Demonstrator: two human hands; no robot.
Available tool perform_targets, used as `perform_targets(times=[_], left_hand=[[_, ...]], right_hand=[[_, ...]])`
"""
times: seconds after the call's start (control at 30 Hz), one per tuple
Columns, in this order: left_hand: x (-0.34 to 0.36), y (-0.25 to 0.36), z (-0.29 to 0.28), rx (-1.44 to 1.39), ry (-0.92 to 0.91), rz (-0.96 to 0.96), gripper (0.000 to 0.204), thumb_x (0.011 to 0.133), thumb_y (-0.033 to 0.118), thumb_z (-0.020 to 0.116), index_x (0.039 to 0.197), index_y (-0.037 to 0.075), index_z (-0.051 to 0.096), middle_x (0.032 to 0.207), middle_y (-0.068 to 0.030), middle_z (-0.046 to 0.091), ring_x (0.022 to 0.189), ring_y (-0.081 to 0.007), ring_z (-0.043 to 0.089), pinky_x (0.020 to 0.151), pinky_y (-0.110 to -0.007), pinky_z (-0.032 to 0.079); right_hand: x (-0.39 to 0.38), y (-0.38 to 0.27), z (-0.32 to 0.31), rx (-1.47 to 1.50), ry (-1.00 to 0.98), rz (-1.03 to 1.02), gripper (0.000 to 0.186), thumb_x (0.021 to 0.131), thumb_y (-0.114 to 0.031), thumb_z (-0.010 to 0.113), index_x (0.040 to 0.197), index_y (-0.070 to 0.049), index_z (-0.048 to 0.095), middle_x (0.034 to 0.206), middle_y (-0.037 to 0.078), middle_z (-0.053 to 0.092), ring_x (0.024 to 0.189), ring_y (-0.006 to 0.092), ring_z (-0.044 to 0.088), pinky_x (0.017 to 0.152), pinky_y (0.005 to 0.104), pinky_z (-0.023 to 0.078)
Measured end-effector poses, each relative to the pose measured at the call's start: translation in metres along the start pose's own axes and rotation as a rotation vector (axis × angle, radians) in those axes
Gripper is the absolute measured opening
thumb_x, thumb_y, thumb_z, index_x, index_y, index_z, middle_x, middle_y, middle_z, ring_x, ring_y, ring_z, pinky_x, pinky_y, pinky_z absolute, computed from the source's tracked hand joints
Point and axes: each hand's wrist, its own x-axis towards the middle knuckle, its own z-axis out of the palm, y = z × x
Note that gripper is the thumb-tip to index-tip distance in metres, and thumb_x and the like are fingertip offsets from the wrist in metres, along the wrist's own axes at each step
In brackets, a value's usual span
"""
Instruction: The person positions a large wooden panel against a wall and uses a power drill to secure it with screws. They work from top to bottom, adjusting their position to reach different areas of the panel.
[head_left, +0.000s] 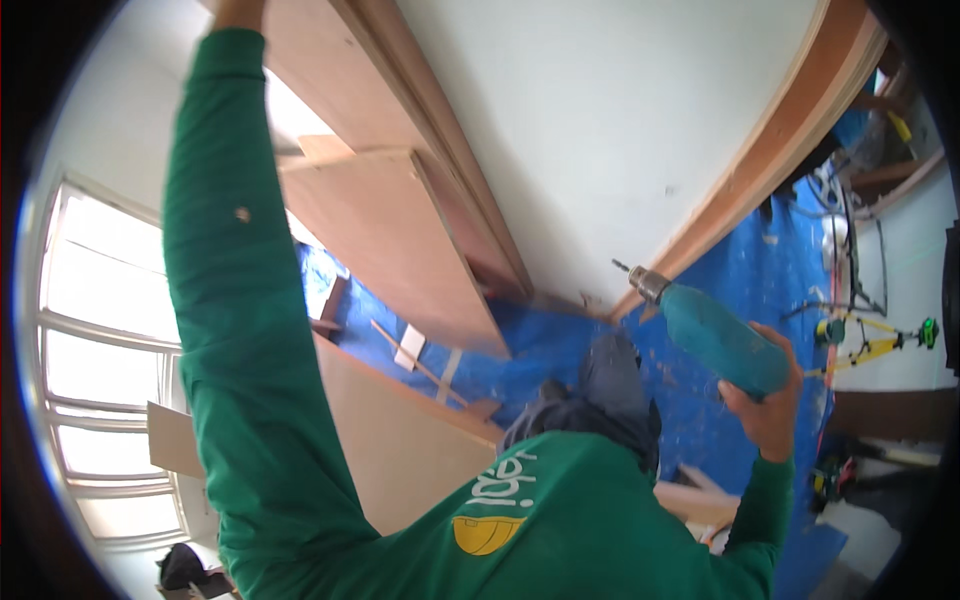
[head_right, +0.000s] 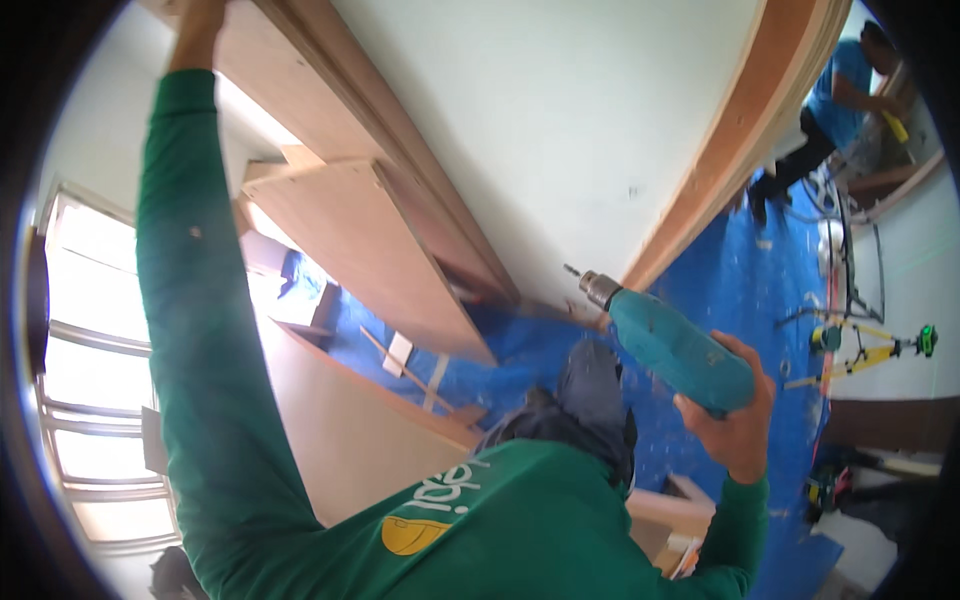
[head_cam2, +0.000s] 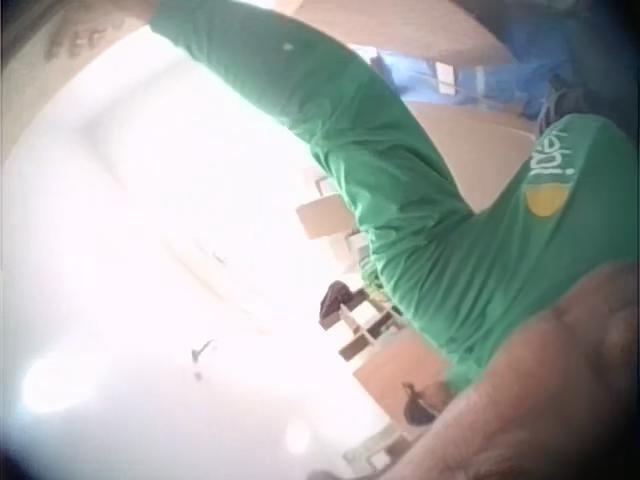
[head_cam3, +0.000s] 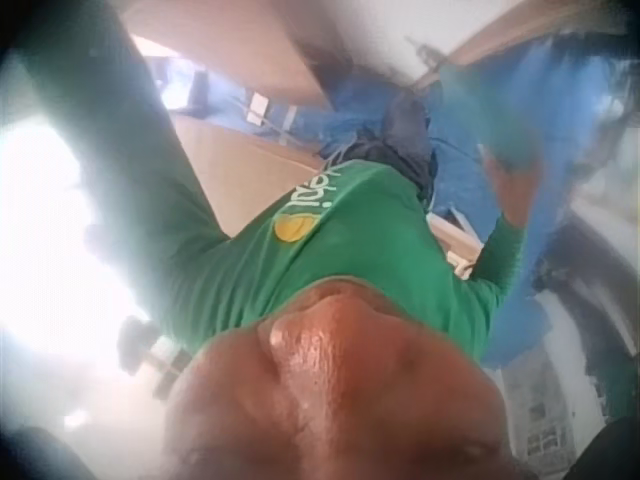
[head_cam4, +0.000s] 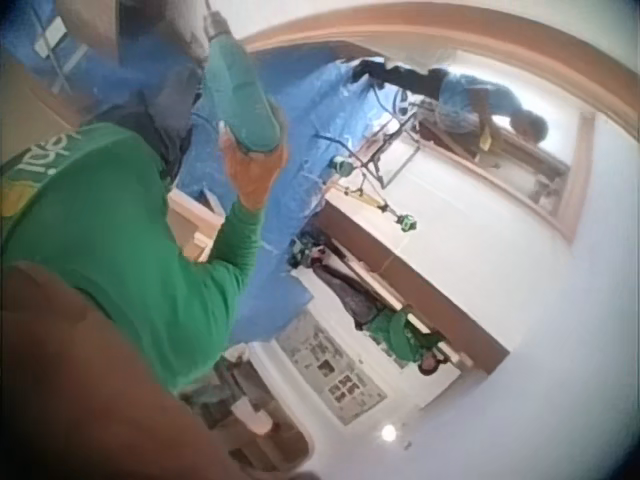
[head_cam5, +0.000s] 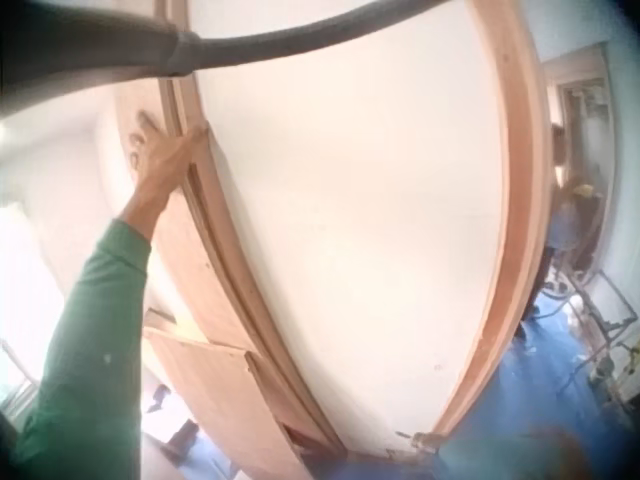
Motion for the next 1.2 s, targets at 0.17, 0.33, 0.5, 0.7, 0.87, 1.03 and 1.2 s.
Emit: perform_targets(times=[0.17, 0.33, 0.5, 0.7, 0.87, 1.03, 1.2], left_hand=[[0.001, 0.028, -0.010, 0.199, 0.321, 0.057, 0.102, 0.097, 0.048, 0.075, 0.168, -0.001, 0.020, 0.169, -0.0383, 0.022, 0.157, -0.0537, 0.026, 0.127, -0.059, 0.030], [0.016, -0.019, 0.007, 0.101, 0.075, 0.035, 0.129, 0.084, 0.058, 0.078, 0.168, -0.002, 0.002, 0.168, -0.0449, 0.006, 0.156, -0.0634, 0.009, 0.126, -0.065, 0.022], [0.017, 0.016, -0.007, 0.138, 0.148, 0.037, 0.122, 0.089, 0.055, 0.078, 0.169, -0.001, 0.004, 0.171, -0.0380, 0.008, 0.162, -0.0511, 0.007, 0.130, -0.056, 0.018], [0.056, 0.018, -0.016, 0.172, 0.225, 0.123, 0.107, 0.097, 0.048, 0.071, 0.170, 0.002, 0.009, 0.173, -0.0347, 0.012, 0.160, -0.0547, 0.008, 0.128, -0.061, 0.015], [0.050, 0.018, 0.002, 0.149, 0.188, 0.247, 0.096, 0.100, 0.040, 0.070, 0.170, 0.001, 0.016, 0.174, -0.0329, 0.013, 0.161, -0.0530, 0.011, 0.129, -0.060, 0.016], [0.043, 0.011, -0.006, 0.203, 0.166, 0.274, 0.092, 0.101, 0.036, 0.068, 0.169, 0.001, 0.017, 0.174, -0.0314, 0.013, 0.162, -0.0515, 0.010, 0.129, -0.060, 0.016], [0.039, 0.012, -0.003, 0.233, 0.191, 0.254, 0.090, 0.101, 0.035, 0.066, 0.169, 0.000, 0.018, 0.175, -0.0308, 0.013, 0.162, -0.0509, 0.011, 0.128, -0.065, 0.015]], right_hand=[[0.056, -0.048, -0.039, 0.285, 0.150, -0.200, 0.070, 0.070, -0.008, 0.078, 0.136, 0.006, 0.060, 0.108, 0.014, 0.077, 0.089, 0.0213, 0.076, 0.084, 0.0327, 0.061], [0.122, -0.152, -0.075, 0.590, 0.230, -0.306, 0.074, 0.074, -0.027, 0.079, 0.134, 0.009, 0.057, 0.102, 0.016, 0.075, 0.082, 0.0201, 0.074, 0.076, 0.0349, 0.064], [0.178, -0.208, -0.126, 0.501, 0.302, -0.651, 0.052, 0.093, -0.039, 0.069, 0.123, 0.002, 0.063, 0.089, 0.012, 0.071, 0.075, 0.0189, 0.070, 0.066, 0.0304, 0.055], [0.241, -0.291, -0.196, 0.490, 0.265, -0.749, 0.051, 0.095, -0.043, 0.066, 0.118, 0.002, 0.064, 0.083, 0.009, 0.068, 0.069, 0.0149, 0.065, 0.062, 0.0283, 0.050], [0.274, -0.370, -0.255, 0.507, 0.215, -0.793, 0.054, 0.094, -0.043, 0.069, 0.121, 0.003, 0.063, 0.085, 0.010, 0.069, 0.072, 0.0167, 0.071, 0.066, 0.0307, 0.058], [0.315, -0.432, -0.292, 0.426, 0.207, -0.852, 0.063, 0.091, -0.051, 0.074, 0.123, 0.002, 0.062, 0.090, 0.011, 0.070, 0.077, 0.0192, 0.076, 0.072, 0.0324, 0.063], [0.346, -0.476, -0.323, 0.321, 0.189, -1.001, 0.069, 0.089, -0.059, 0.074, 0.125, -0.001, 0.062, 0.091, 0.012, 0.071, 0.082, 0.0202, 0.077, 0.079, 0.0356, 0.064]])
